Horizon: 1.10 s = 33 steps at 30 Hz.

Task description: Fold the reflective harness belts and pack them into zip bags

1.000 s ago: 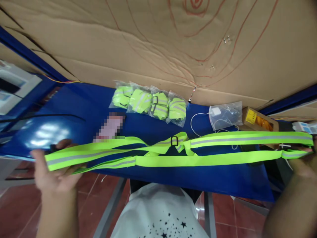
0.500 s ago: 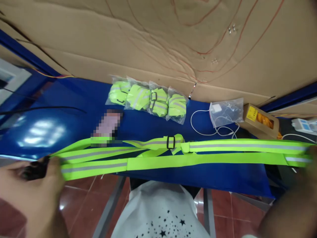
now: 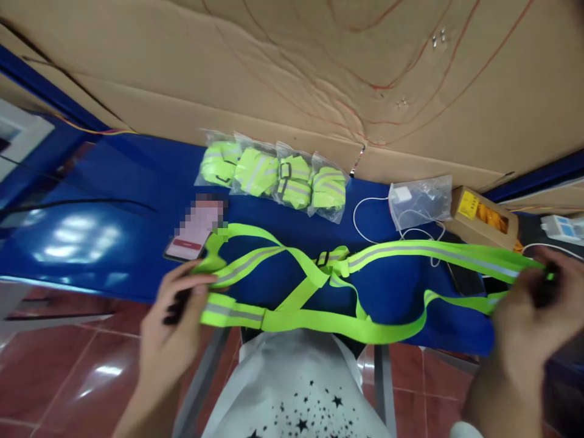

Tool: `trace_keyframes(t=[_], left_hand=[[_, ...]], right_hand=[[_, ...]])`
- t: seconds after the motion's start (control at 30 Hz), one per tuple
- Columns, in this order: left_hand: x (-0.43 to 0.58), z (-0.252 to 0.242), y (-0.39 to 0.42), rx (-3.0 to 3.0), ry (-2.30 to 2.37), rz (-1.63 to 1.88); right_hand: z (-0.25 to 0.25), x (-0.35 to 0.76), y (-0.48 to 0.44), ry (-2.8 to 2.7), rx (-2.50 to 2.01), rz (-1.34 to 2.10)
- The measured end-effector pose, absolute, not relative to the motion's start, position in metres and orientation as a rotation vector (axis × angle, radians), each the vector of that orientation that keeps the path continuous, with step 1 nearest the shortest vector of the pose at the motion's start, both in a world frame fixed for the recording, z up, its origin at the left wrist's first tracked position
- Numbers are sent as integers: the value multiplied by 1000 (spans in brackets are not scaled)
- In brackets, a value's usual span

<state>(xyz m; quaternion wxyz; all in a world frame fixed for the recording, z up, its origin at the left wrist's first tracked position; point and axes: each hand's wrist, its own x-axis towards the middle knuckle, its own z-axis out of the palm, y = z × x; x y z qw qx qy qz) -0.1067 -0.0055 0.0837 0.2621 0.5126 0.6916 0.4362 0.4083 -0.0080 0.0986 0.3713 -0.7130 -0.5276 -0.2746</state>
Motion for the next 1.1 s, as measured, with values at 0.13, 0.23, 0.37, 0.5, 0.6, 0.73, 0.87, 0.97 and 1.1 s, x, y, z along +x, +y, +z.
trace_keyframes(t=[0.13,0.23,0.37,0.5,0.6,0.73,0.87,0.97,1.1], left_hand=[[-84,83,11,1820,1656,988],[-82,86,25,2012,1844,1038],[-55,85,29,2428,1676,957],[-11,77,25,2688,1273,645],[8,75,23,2694,1203,554],[12,76,25,2691,1168,577],[15,77,26,2723,1200,574],[22,75,24,2750,1193,572],[29,71,18,2641,1138,644]], right_hand=[[96,338,-19,-1767,-1740,-314],[94,311,-21,-1585,-1855,-131],[87,274,-16,-2073,-1661,-140],[78,231,-11,-2259,-1422,36],[75,216,-9,-2226,-1381,39],[76,215,-9,-2205,-1372,41],[76,215,-10,-2226,-1421,105],[75,208,-11,-2229,-1470,99],[73,200,-8,-2232,-1489,131]])
